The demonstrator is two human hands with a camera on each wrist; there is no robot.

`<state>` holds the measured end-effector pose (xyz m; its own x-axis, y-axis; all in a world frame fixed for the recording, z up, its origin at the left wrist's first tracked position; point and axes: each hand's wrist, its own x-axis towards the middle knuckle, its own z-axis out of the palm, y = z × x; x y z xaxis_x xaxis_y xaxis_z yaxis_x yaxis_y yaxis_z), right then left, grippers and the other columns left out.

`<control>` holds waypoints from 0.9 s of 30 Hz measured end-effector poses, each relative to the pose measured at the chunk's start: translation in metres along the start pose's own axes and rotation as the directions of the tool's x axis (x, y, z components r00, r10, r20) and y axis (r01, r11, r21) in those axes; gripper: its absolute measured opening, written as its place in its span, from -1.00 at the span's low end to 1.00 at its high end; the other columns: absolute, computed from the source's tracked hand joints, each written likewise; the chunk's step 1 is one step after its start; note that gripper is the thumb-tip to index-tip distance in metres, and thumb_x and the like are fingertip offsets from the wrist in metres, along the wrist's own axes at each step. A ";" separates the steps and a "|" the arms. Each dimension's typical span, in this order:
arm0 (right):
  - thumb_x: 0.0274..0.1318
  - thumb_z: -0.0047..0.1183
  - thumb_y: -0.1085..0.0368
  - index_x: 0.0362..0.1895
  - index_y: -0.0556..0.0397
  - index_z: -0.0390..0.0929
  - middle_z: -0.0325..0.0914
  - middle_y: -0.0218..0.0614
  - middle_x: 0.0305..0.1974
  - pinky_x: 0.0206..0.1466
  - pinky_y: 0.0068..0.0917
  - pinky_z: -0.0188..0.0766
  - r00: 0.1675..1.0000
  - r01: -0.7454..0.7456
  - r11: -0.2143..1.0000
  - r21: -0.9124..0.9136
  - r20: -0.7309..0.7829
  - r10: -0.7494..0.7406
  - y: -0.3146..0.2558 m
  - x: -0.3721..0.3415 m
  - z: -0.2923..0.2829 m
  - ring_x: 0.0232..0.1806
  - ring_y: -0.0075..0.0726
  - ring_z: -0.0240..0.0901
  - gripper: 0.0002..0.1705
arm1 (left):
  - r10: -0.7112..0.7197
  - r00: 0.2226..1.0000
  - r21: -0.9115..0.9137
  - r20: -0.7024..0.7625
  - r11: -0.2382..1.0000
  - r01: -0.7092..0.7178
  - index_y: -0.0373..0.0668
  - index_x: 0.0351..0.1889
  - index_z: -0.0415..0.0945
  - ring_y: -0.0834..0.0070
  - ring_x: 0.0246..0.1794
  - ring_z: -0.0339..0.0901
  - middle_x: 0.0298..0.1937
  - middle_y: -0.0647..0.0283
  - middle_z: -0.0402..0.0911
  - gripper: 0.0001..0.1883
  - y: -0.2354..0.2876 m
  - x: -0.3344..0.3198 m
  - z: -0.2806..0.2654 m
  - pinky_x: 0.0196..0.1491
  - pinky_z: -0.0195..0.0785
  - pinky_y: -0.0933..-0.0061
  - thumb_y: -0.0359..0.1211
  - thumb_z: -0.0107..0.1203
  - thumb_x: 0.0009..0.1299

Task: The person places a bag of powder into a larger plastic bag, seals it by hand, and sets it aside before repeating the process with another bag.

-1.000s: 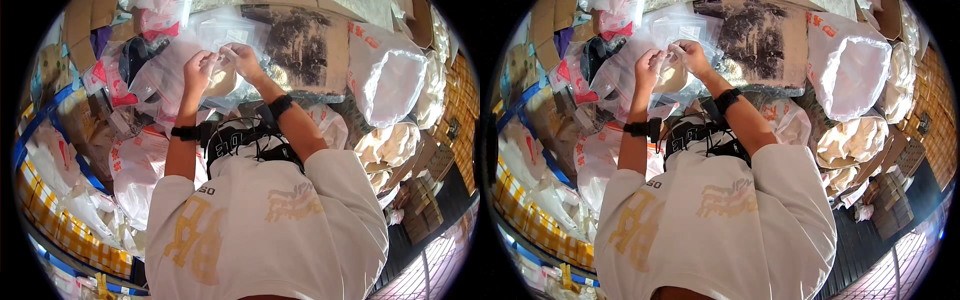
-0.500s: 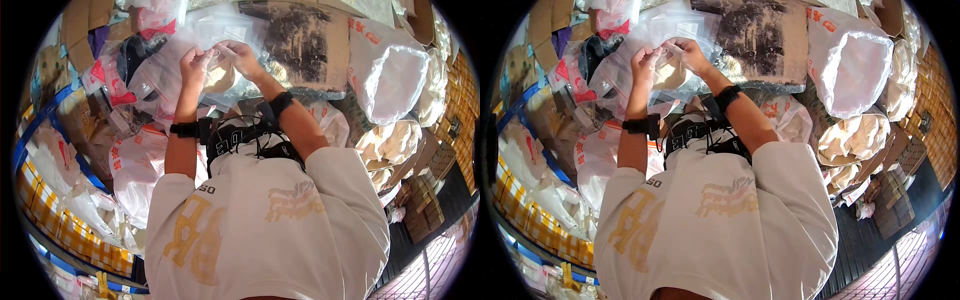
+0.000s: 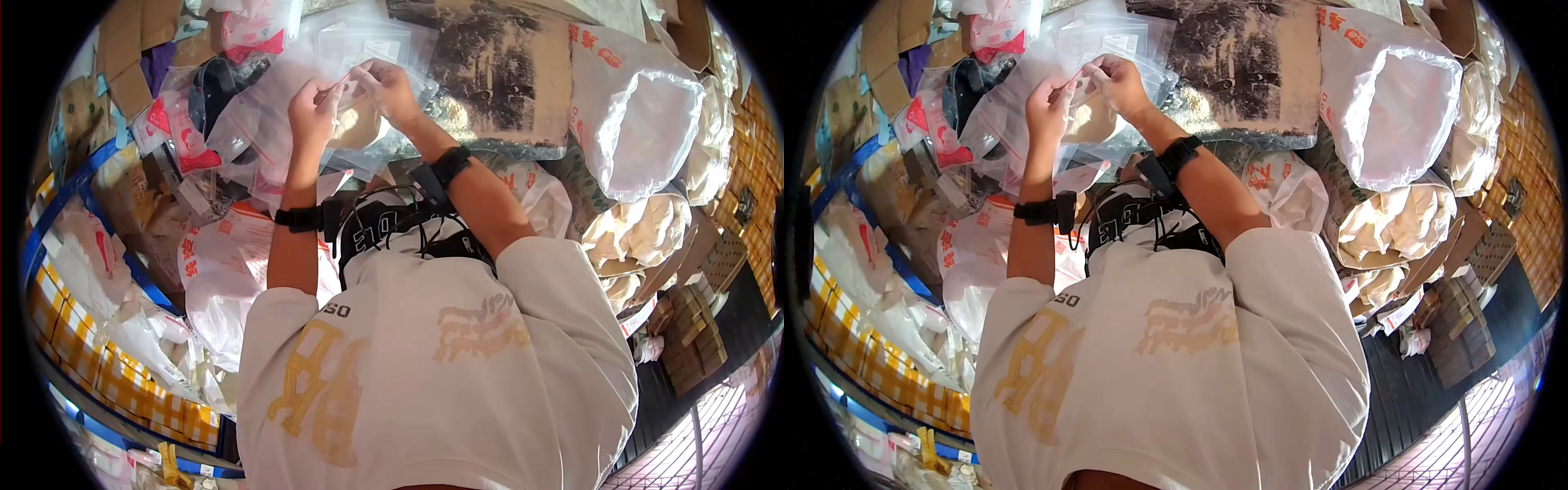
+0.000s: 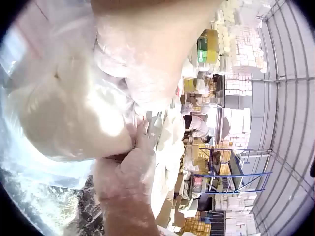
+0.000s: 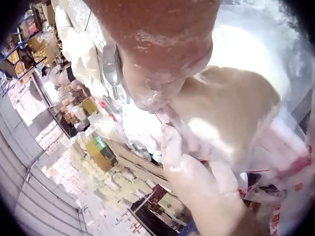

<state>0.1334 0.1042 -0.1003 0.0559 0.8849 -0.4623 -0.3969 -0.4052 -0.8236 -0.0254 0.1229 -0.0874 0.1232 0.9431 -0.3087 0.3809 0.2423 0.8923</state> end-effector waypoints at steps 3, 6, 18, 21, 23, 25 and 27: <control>0.32 0.12 0.31 -0.30 0.14 0.57 0.60 -0.45 -0.40 -0.30 -0.62 0.38 0.998 0.041 0.998 0.037 0.052 -0.043 -0.002 -0.001 0.002 -0.40 -0.63 0.44 -0.84 | -0.016 1.000 -0.041 -0.009 0.999 0.016 -0.28 -0.33 0.57 0.74 -0.43 0.47 -0.43 0.39 0.62 -0.87 0.007 -0.002 -0.003 -0.32 0.30 0.66 -0.42 0.26 0.36; 0.32 0.12 0.32 -0.29 0.12 0.57 0.60 -0.46 -0.39 -0.28 -0.63 0.36 0.994 0.085 0.992 0.090 0.058 -0.090 0.010 0.004 0.001 -0.37 -0.66 0.41 -0.87 | -0.062 0.998 -0.162 0.024 0.985 0.065 -0.28 -0.37 0.55 0.72 -0.38 0.51 -0.37 0.35 0.65 -0.88 0.006 0.001 -0.003 -0.28 0.32 0.66 -0.47 0.27 0.34; 0.29 0.15 0.33 -0.27 0.13 0.61 0.53 -0.54 -0.41 -0.32 -0.71 0.27 0.998 -0.016 0.998 0.059 0.065 0.012 0.005 0.000 0.002 -0.42 -0.69 0.31 -0.88 | -0.190 0.981 -0.396 0.023 0.899 0.184 -0.28 -0.48 0.49 0.70 -0.38 0.50 -0.36 0.29 0.64 -0.85 0.018 0.002 -0.005 -0.30 0.31 0.66 -0.60 0.24 0.30; 0.29 0.16 0.34 -0.25 0.14 0.62 0.55 -0.53 -0.41 -0.34 -0.69 0.27 0.997 0.076 0.992 0.106 0.026 -0.079 0.011 0.003 0.007 -0.42 -0.70 0.32 -0.88 | -0.191 0.982 -0.395 0.008 0.901 0.179 -0.27 -0.48 0.51 0.72 -0.40 0.47 -0.38 0.33 0.63 -0.84 0.014 0.002 -0.003 -0.32 0.28 0.66 -0.57 0.26 0.30; 0.28 0.17 0.34 -0.24 0.14 0.62 0.57 -0.52 -0.40 -0.34 -0.68 0.28 0.991 0.129 0.978 0.166 0.000 -0.131 0.009 0.002 0.012 -0.41 -0.70 0.34 -0.88 | -0.155 0.988 -0.366 -0.002 0.919 0.143 -0.24 -0.46 0.54 0.73 -0.41 0.45 -0.41 0.38 0.60 -0.85 0.013 0.002 -0.004 -0.32 0.26 0.67 -0.52 0.30 0.31; 0.28 0.16 0.36 -0.24 0.15 0.62 0.59 -0.49 -0.39 -0.32 -0.68 0.30 0.999 0.040 0.988 0.152 0.020 -0.043 0.005 0.001 0.013 -0.39 -0.70 0.37 -0.90 | -0.187 0.982 -0.323 -0.038 0.932 0.165 -0.24 -0.46 0.54 0.74 -0.43 0.43 -0.43 0.41 0.59 -0.85 0.016 0.002 -0.005 -0.35 0.24 0.67 -0.51 0.30 0.31; 0.27 0.15 0.38 -0.24 0.17 0.61 0.60 -0.48 -0.37 -0.30 -0.67 0.31 0.999 -0.005 0.994 0.111 0.032 0.002 0.002 0.000 0.012 -0.37 -0.69 0.39 -0.91 | -0.193 0.979 -0.289 -0.067 0.943 0.167 -0.24 -0.45 0.55 0.74 -0.44 0.42 -0.45 0.41 0.59 -0.86 0.018 0.002 -0.004 -0.35 0.23 0.67 -0.51 0.30 0.31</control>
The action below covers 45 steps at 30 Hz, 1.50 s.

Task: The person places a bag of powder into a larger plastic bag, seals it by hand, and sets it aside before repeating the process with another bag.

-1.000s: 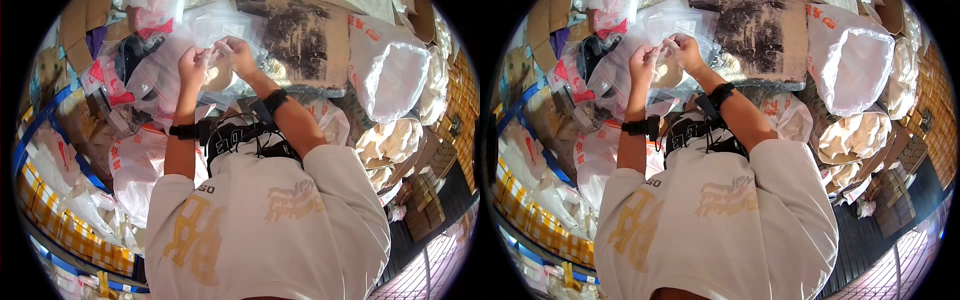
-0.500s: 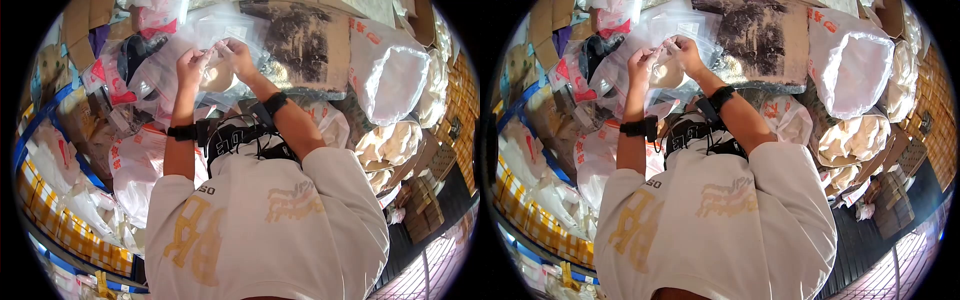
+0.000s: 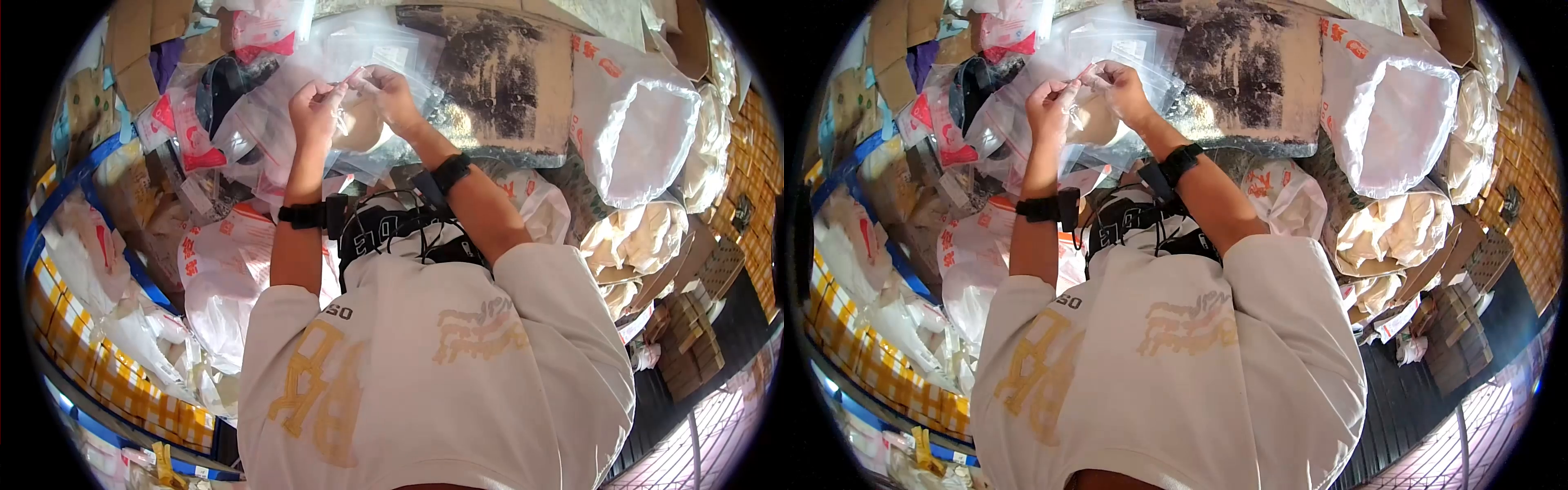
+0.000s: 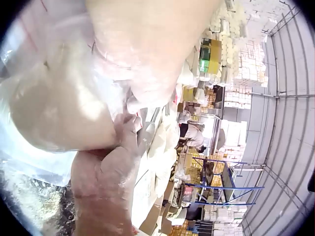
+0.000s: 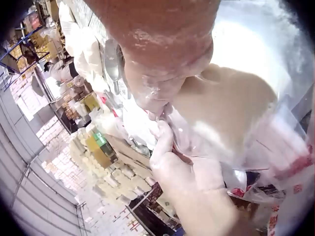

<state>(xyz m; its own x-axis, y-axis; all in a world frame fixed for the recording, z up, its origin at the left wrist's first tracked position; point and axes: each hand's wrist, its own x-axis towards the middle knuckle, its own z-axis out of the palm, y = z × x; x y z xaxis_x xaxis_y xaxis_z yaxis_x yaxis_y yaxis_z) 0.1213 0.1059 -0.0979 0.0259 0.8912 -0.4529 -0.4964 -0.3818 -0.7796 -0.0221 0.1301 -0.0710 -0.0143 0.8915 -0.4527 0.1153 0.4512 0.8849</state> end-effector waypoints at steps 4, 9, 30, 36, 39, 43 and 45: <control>0.26 0.16 0.39 -0.24 0.18 0.61 0.58 -0.49 -0.37 -0.29 -0.67 0.31 0.998 0.058 0.997 -0.048 0.016 -0.057 -0.004 -0.003 0.001 -0.38 -0.68 0.37 -0.91 | 0.040 0.999 0.006 0.007 0.999 -0.040 -0.28 -0.43 0.56 0.74 -0.50 0.41 -0.48 0.42 0.57 -0.86 -0.008 0.001 0.001 -0.43 0.22 0.66 -0.47 0.29 0.33; 0.25 0.16 0.39 -0.23 0.18 0.62 0.59 -0.48 -0.34 -0.29 -0.64 0.34 0.999 0.041 0.999 -0.036 0.002 -0.040 0.007 0.002 -0.005 -0.35 -0.69 0.38 -0.90 | 0.072 0.995 0.058 0.068 0.995 -0.076 -0.28 -0.36 0.58 0.70 -0.40 0.50 -0.40 0.35 0.63 -0.88 -0.003 -0.009 -0.014 -0.35 0.31 0.64 -0.43 0.27 0.37; 0.29 0.12 0.41 -0.24 0.20 0.62 0.65 -0.35 -0.29 -0.11 -0.56 0.48 0.987 0.015 0.999 -0.046 0.161 -0.007 -0.002 -0.006 -0.006 -0.25 -0.53 0.54 -0.90 | 0.117 0.988 0.028 0.105 0.992 -0.120 -0.27 -0.48 0.49 0.74 -0.45 0.43 -0.39 0.31 0.64 -0.81 -0.009 -0.019 -0.020 -0.39 0.30 0.65 -0.50 0.28 0.32; 0.21 0.19 0.47 -0.23 0.22 0.64 0.67 -0.32 -0.30 -0.17 -0.52 0.51 0.973 0.024 0.999 0.034 0.229 -0.031 0.005 0.000 -0.016 -0.27 -0.49 0.57 -0.93 | 0.119 0.986 0.054 0.116 0.991 -0.126 -0.31 -0.42 0.53 0.70 -0.41 0.51 -0.37 0.32 0.66 -0.85 -0.012 -0.020 -0.019 -0.33 0.36 0.61 -0.48 0.29 0.31; 0.20 0.19 0.46 -0.23 0.22 0.65 0.67 -0.33 -0.30 -0.17 -0.53 0.51 0.985 0.015 1.000 0.023 0.169 -0.019 0.005 -0.001 -0.013 -0.28 -0.50 0.57 -0.92 | 0.199 0.970 0.219 0.141 0.949 -0.227 -0.31 -0.34 0.58 0.63 -0.40 0.55 -0.35 0.27 0.68 -0.88 -0.004 -0.023 -0.021 -0.30 0.39 0.57 -0.45 0.28 0.32; 0.32 0.11 0.32 -0.23 0.21 0.66 0.65 -0.36 -0.32 -0.15 -0.55 0.48 0.984 -0.069 0.998 -0.013 0.161 0.071 -0.003 -0.004 -0.015 -0.29 -0.52 0.54 -0.81 | 0.315 0.925 0.380 0.210 0.846 -0.374 -0.27 -0.25 0.62 0.45 -0.40 0.58 -0.31 0.18 0.70 -0.86 0.008 -0.028 -0.026 -0.27 0.41 0.49 -0.39 0.25 0.34; 0.38 0.06 0.23 -0.22 0.20 0.67 0.65 -0.39 -0.32 -0.12 -0.55 0.46 0.980 -0.074 0.996 -0.053 0.181 0.082 -0.004 -0.002 -0.019 -0.27 -0.54 0.52 -0.73 | 0.311 0.914 0.471 0.261 0.786 -0.402 -0.26 -0.23 0.63 0.35 -0.39 0.60 -0.29 0.14 0.70 -0.84 0.019 -0.032 -0.027 -0.26 0.42 0.43 -0.36 0.23 0.35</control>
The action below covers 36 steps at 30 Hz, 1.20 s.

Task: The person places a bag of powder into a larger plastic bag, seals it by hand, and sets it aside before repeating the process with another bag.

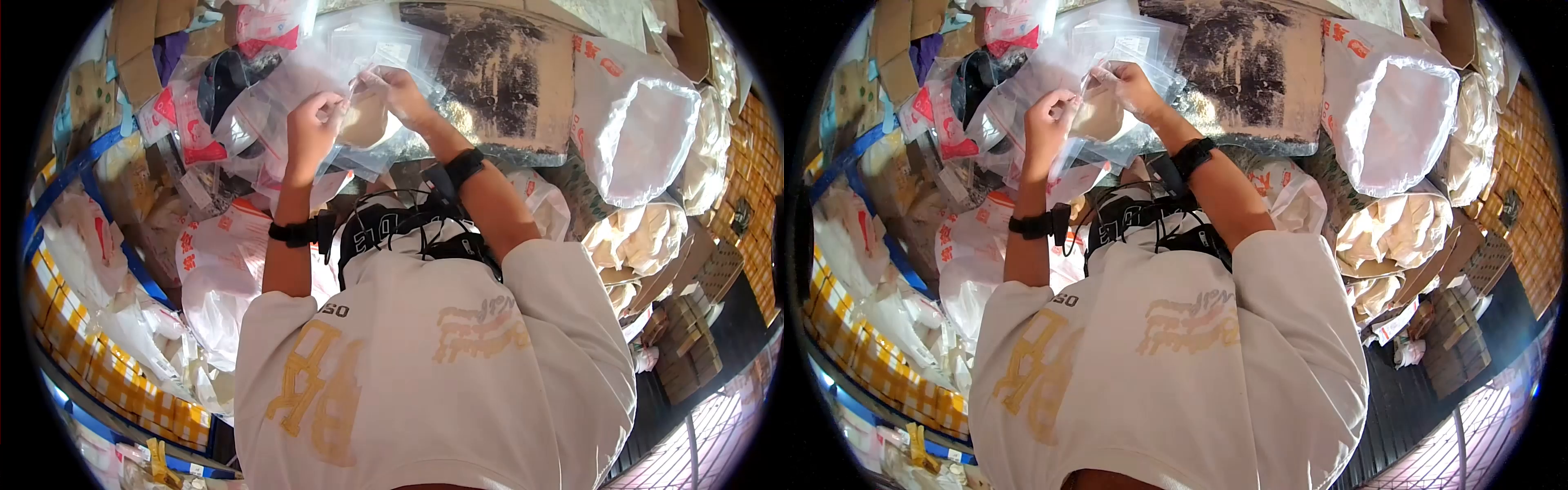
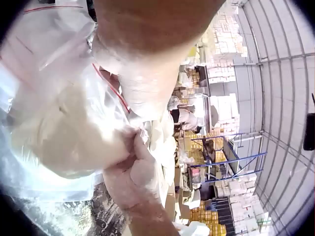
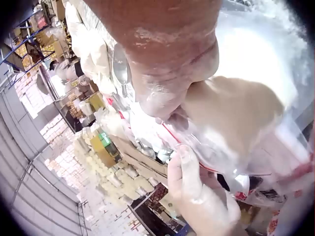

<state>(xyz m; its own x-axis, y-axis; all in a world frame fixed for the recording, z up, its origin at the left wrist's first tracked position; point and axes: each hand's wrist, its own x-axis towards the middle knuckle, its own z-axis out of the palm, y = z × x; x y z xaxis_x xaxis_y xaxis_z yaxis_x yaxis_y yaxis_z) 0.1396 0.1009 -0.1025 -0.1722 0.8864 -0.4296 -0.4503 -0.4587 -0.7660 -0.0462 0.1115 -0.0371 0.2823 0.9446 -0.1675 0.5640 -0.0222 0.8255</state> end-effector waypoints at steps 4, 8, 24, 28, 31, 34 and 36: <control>0.42 -0.01 0.14 -0.22 0.18 0.67 0.64 -0.43 -0.29 -0.07 -0.53 0.42 0.998 0.044 0.999 -0.030 0.047 -0.042 -0.001 0.002 -0.003 -0.22 -0.58 0.48 -0.64 | 0.020 1.000 0.036 -0.023 0.999 -0.019 -0.25 -0.21 0.65 0.25 -0.35 0.63 -0.26 0.12 0.70 -0.81 0.014 0.004 0.008 -0.24 0.43 0.36 -0.31 0.22 0.36; 0.40 0.04 0.16 -0.24 0.17 0.68 0.63 -0.47 -0.29 -0.10 -0.55 0.40 0.997 0.074 0.997 -0.026 0.005 -0.074 0.000 0.003 -0.001 -0.24 -0.62 0.44 -0.67 | 0.054 0.992 0.086 -0.111 0.995 -0.045 -0.32 -0.21 0.66 0.47 -0.39 0.64 -0.33 0.11 0.71 -0.78 0.012 0.014 0.020 -0.28 0.43 0.47 -0.32 0.26 0.36; 0.26 0.16 0.38 -0.15 0.19 0.63 0.67 -0.34 -0.22 -0.06 -0.55 0.49 0.990 0.042 0.995 -0.095 0.136 -0.029 -0.012 0.006 -0.010 -0.19 -0.53 0.56 -0.85 | -0.248 0.968 -0.221 -0.043 0.947 0.233 -0.34 -0.39 0.65 0.74 -0.51 0.45 -0.53 0.36 0.64 -0.82 0.001 0.016 0.013 -0.42 0.30 0.62 -0.38 0.34 0.29; 0.24 0.16 0.43 -0.20 0.21 0.63 0.68 -0.33 -0.27 -0.12 -0.53 0.52 0.994 0.052 0.997 -0.064 0.100 -0.046 -0.016 0.005 -0.004 -0.26 -0.53 0.57 -0.90 | -0.229 0.972 -0.321 -0.051 0.925 0.202 -0.35 -0.39 0.62 0.76 -0.49 0.45 -0.51 0.37 0.63 -0.80 0.001 0.021 0.015 -0.41 0.28 0.65 -0.38 0.34 0.30; 0.24 0.14 0.46 -0.20 0.22 0.63 0.68 -0.33 -0.26 -0.13 -0.54 0.51 0.994 0.078 0.995 -0.061 0.087 -0.073 -0.016 0.004 -0.003 -0.26 -0.54 0.57 -0.91 | -0.258 0.964 -0.290 -0.065 0.929 0.229 -0.35 -0.41 0.60 0.75 -0.49 0.44 -0.51 0.35 0.63 -0.80 0.002 0.020 0.016 -0.41 0.27 0.64 -0.39 0.34 0.30; 0.24 0.12 0.48 -0.21 0.21 0.63 0.68 -0.33 -0.26 -0.13 -0.55 0.50 0.991 0.109 0.992 -0.065 0.079 -0.104 -0.016 0.002 0.002 -0.26 -0.54 0.57 -0.92 | -0.351 0.933 -0.375 -0.080 0.878 0.298 -0.33 -0.46 0.57 0.75 -0.49 0.43 -0.51 0.35 0.62 -0.81 -0.004 0.018 0.021 -0.42 0.27 0.63 -0.43 0.35 0.28; 0.23 0.11 0.49 -0.22 0.20 0.64 0.68 -0.33 -0.26 -0.14 -0.54 0.50 0.992 0.116 0.990 -0.077 0.058 -0.112 -0.016 0.000 0.005 -0.26 -0.54 0.56 -0.92 | -0.398 0.914 -0.474 -0.079 0.821 0.317 -0.31 -0.50 0.55 0.74 -0.50 0.44 -0.51 0.35 0.62 -0.80 -0.007 0.017 0.023 -0.42 0.28 0.62 -0.46 0.36 0.26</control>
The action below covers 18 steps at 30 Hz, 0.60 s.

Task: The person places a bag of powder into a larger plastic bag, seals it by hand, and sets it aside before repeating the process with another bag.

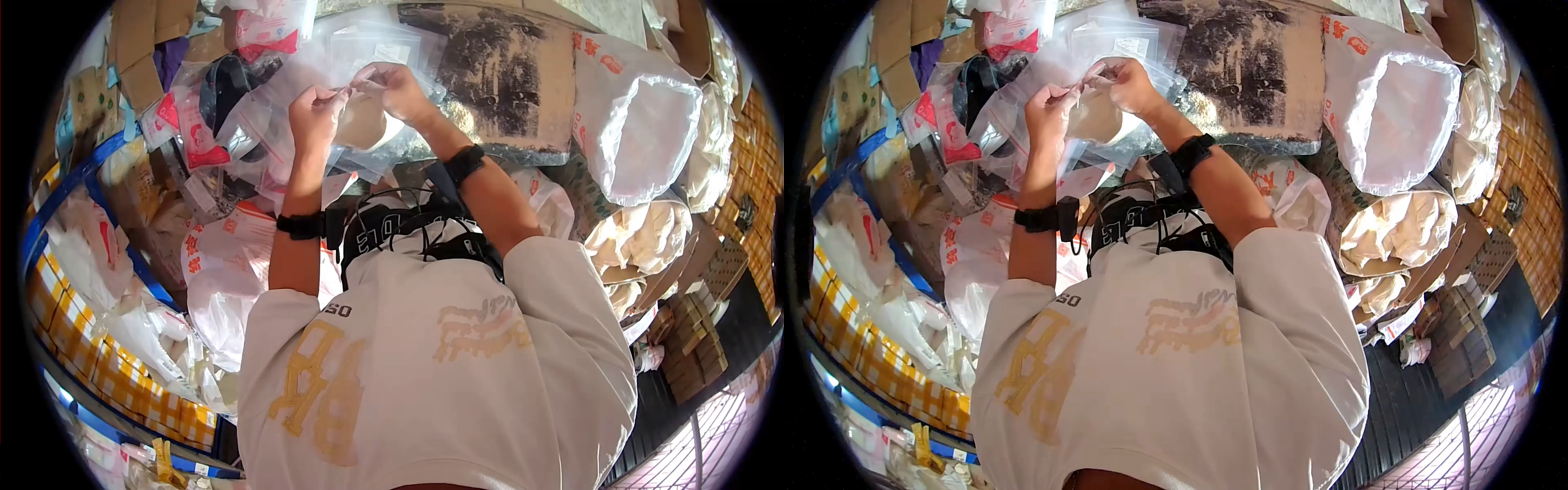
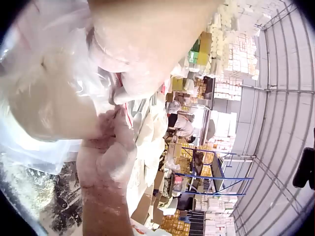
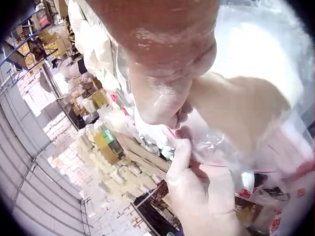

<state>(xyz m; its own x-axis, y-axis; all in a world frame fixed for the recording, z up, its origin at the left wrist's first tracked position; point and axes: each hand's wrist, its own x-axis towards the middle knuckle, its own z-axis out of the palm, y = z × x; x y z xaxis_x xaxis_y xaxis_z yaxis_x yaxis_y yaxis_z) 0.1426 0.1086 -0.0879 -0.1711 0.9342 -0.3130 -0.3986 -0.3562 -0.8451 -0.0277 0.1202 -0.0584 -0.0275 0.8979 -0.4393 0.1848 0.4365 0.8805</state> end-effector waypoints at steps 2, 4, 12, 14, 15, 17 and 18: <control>0.22 0.12 0.49 -0.22 0.19 0.64 0.68 -0.33 -0.27 -0.14 -0.54 0.50 1.000 -0.001 1.000 -0.016 -0.032 0.001 0.003 0.000 0.003 -0.25 -0.53 0.56 -0.92 | -0.018 1.000 -0.111 -0.009 0.994 0.016 -0.30 -0.53 0.54 0.73 -0.50 0.45 -0.50 0.35 0.62 -0.80 0.005 -0.002 0.002 -0.42 0.29 0.62 -0.48 0.37 0.24; 0.22 0.12 0.49 -0.22 0.19 0.63 0.68 -0.33 -0.27 -0.13 -0.53 0.50 0.999 -0.016 1.000 -0.021 -0.044 0.015 0.003 0.001 0.004 -0.24 -0.52 0.57 -0.92 | -0.038 0.999 -0.095 -0.003 0.995 0.037 -0.30 -0.53 0.54 0.72 -0.50 0.46 -0.49 0.35 0.63 -0.80 0.011 -0.003 0.002 -0.41 0.30 0.63 -0.49 0.37 0.23; 0.20 0.12 0.52 -0.23 0.22 0.64 0.68 -0.29 -0.27 -0.14 -0.52 0.51 0.999 0.000 0.995 0.100 0.039 -0.004 0.005 0.001 -0.001 -0.25 -0.50 0.58 -0.91 | 0.042 0.998 0.099 0.050 0.994 -0.047 -0.26 -0.59 0.46 0.71 -0.48 0.46 -0.51 0.34 0.61 -0.73 0.004 0.004 -0.008 -0.39 0.30 0.61 -0.50 0.40 0.20; 0.19 0.12 0.53 -0.23 0.23 0.65 0.68 -0.28 -0.27 -0.15 -0.52 0.51 0.999 -0.028 0.997 0.074 0.026 0.026 0.007 0.003 0.000 -0.24 -0.50 0.58 -0.91 | 0.029 0.998 0.063 0.049 0.997 -0.032 -0.25 -0.62 0.42 0.72 -0.47 0.46 -0.51 0.33 0.61 -0.69 0.004 0.004 -0.010 -0.39 0.29 0.61 -0.49 0.41 0.19; 0.19 0.12 0.53 -0.23 0.22 0.65 0.68 -0.29 -0.27 -0.14 -0.52 0.50 0.999 -0.033 0.997 0.072 0.032 0.031 0.008 0.002 0.001 -0.24 -0.50 0.57 -0.91 | 0.009 0.999 0.062 0.047 0.998 -0.012 -0.23 -0.62 0.40 0.72 -0.46 0.46 -0.50 0.33 0.62 -0.68 0.000 0.004 -0.014 -0.38 0.30 0.61 -0.49 0.41 0.19; 0.19 0.12 0.53 -0.23 0.22 0.65 0.68 -0.29 -0.26 -0.12 -0.52 0.50 0.999 -0.039 0.997 0.065 0.036 0.036 0.008 0.002 -0.001 -0.22 -0.50 0.57 -0.91 | -0.027 0.998 0.057 0.050 0.998 0.024 -0.21 -0.63 0.37 0.72 -0.43 0.46 -0.47 0.32 0.63 -0.65 -0.005 0.006 -0.017 -0.36 0.30 0.62 -0.50 0.41 0.18; 0.20 0.12 0.52 -0.23 0.22 0.65 0.68 -0.29 -0.26 -0.11 -0.53 0.49 0.999 -0.044 0.997 0.062 0.033 0.042 0.007 0.002 -0.003 -0.21 -0.51 0.57 -0.91 | -0.024 0.999 0.016 0.049 1.000 0.023 -0.22 -0.60 0.41 0.72 -0.42 0.45 -0.46 0.32 0.62 -0.69 -0.008 0.007 -0.016 -0.35 0.29 0.62 -0.49 0.40 0.20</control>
<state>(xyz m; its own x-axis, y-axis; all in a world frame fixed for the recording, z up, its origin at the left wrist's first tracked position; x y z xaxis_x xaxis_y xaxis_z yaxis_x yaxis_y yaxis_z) 0.1417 0.1078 -0.0960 -0.2176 0.9171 -0.3341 -0.4456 -0.3979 -0.8020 -0.0455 0.1238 -0.0659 0.0161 0.8832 -0.4687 0.2002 0.4564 0.8670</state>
